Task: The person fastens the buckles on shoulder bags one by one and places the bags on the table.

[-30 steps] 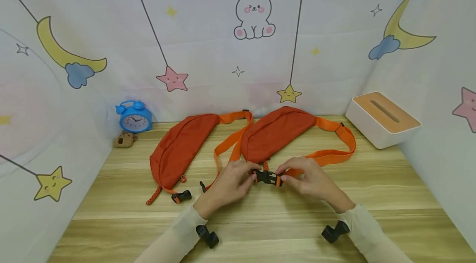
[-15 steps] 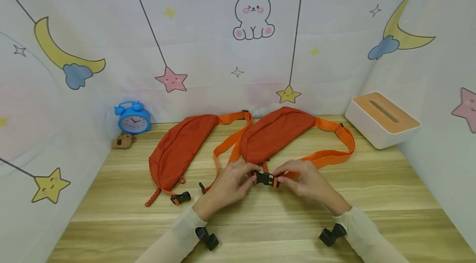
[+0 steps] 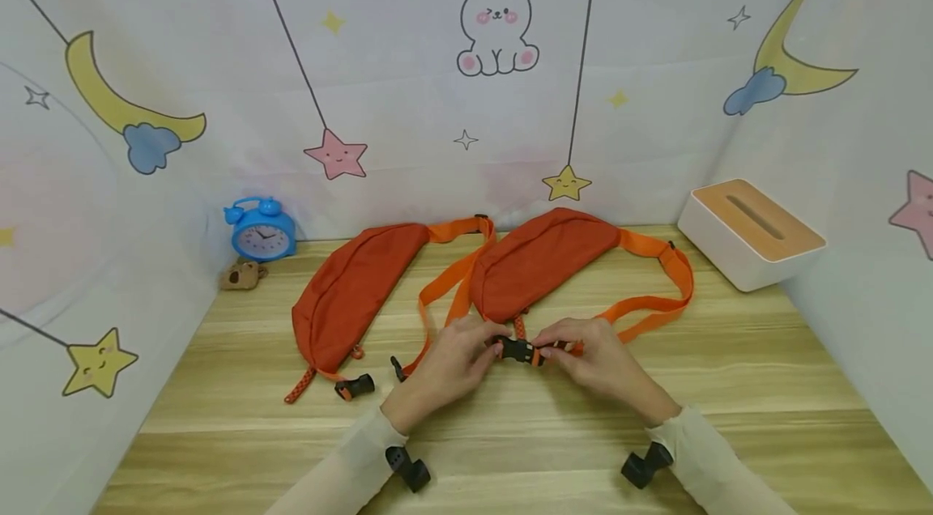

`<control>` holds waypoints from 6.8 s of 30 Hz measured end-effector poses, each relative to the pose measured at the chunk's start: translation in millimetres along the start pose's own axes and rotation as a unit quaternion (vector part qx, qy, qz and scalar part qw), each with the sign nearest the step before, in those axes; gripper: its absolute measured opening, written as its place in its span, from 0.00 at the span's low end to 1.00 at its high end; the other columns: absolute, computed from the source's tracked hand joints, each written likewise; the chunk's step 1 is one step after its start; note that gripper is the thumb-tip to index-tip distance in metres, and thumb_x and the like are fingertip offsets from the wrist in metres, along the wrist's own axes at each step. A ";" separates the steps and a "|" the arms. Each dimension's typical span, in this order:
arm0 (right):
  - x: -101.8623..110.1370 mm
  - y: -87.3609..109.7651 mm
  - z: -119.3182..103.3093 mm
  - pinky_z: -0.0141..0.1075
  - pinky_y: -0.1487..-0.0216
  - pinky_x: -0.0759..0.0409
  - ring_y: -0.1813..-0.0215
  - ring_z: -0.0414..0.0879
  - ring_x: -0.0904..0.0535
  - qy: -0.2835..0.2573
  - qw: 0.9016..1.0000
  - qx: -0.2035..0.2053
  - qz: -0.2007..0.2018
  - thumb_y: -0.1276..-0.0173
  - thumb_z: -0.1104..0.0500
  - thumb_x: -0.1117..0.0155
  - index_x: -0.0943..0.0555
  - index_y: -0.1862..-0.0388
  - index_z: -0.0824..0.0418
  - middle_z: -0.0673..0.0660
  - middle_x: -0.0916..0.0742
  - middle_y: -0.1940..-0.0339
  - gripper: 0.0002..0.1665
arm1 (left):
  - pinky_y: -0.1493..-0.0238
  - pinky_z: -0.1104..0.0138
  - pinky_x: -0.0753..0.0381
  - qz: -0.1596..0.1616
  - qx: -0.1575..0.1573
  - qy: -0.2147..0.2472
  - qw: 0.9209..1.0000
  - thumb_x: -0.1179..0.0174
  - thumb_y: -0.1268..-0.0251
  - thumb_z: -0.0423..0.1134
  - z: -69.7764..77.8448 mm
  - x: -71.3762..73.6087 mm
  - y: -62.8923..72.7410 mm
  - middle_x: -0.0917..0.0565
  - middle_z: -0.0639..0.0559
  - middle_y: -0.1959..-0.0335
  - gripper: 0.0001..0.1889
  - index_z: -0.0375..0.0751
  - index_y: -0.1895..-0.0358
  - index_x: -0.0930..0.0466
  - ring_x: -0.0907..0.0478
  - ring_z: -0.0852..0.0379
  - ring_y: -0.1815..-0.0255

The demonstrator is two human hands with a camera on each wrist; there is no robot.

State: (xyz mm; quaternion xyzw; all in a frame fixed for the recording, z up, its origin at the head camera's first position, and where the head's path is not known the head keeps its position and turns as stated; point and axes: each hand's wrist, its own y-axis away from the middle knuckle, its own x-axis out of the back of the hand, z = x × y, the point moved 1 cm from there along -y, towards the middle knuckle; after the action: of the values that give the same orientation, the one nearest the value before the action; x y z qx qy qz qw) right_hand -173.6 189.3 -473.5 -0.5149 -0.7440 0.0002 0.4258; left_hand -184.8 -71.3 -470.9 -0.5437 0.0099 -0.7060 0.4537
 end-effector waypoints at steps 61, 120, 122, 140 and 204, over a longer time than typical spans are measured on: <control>8.5 -0.8 1.9 0.49 0.39 0.22 0.49 0.42 0.11 0.174 0.982 0.026 -0.063 0.38 0.64 0.19 0.09 0.47 0.52 0.45 0.06 0.54 0.20 | 0.54 0.61 0.13 -0.048 0.023 -0.043 0.998 0.29 0.29 0.35 9.0 -9.8 1.8 0.07 0.55 0.56 0.11 0.48 0.46 0.10 0.12 0.56 0.54; -31.9 -36.8 -28.1 0.47 0.41 0.19 0.47 0.47 0.16 0.038 0.994 0.033 -0.096 0.27 0.53 0.25 0.20 0.30 0.59 0.56 0.10 0.42 0.29 | 0.60 0.62 0.20 0.038 0.175 -0.110 0.978 0.26 0.34 0.35 -26.8 108.8 70.7 0.09 0.46 0.56 0.25 0.45 0.34 0.18 0.19 0.52 0.62; -36.9 -37.6 -28.7 0.47 0.41 0.19 0.46 0.47 0.16 0.039 0.994 0.040 -0.091 0.28 0.54 0.24 0.19 0.31 0.60 0.56 0.10 0.42 0.29 | 0.65 0.67 0.24 0.040 0.178 -0.110 0.977 0.25 0.34 0.34 -27.6 110.6 75.0 0.09 0.46 0.56 0.25 0.45 0.34 0.18 0.22 0.53 0.67; -68.9 -47.9 -39.0 0.46 0.38 0.23 0.40 0.48 0.19 0.026 0.994 0.044 -0.099 0.26 0.52 0.27 0.18 0.34 0.57 0.55 0.10 0.41 0.24 | 0.56 0.53 0.13 0.072 0.172 -0.125 0.974 0.25 0.38 0.28 -32.1 120.4 103.7 0.09 0.48 0.60 0.24 0.40 0.38 0.16 0.12 0.50 0.58; -140.9 -86.5 -59.5 0.45 0.32 0.28 0.38 0.41 0.19 0.059 0.983 0.112 -0.137 0.27 0.51 0.24 0.11 0.48 0.46 0.41 0.08 0.48 0.12 | 0.57 0.59 0.09 0.015 0.142 -0.033 0.989 0.23 0.44 0.23 -47.8 126.3 148.4 0.06 0.57 0.59 0.29 0.43 0.38 0.16 0.09 0.65 0.60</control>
State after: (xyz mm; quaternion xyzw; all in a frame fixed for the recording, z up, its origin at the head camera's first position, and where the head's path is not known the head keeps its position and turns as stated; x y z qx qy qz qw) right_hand -187.1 14.5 -486.9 -0.3567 -0.7760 -0.0053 0.5201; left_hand -128.2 -263.7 -469.9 -0.4961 -0.0972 -0.6750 0.5374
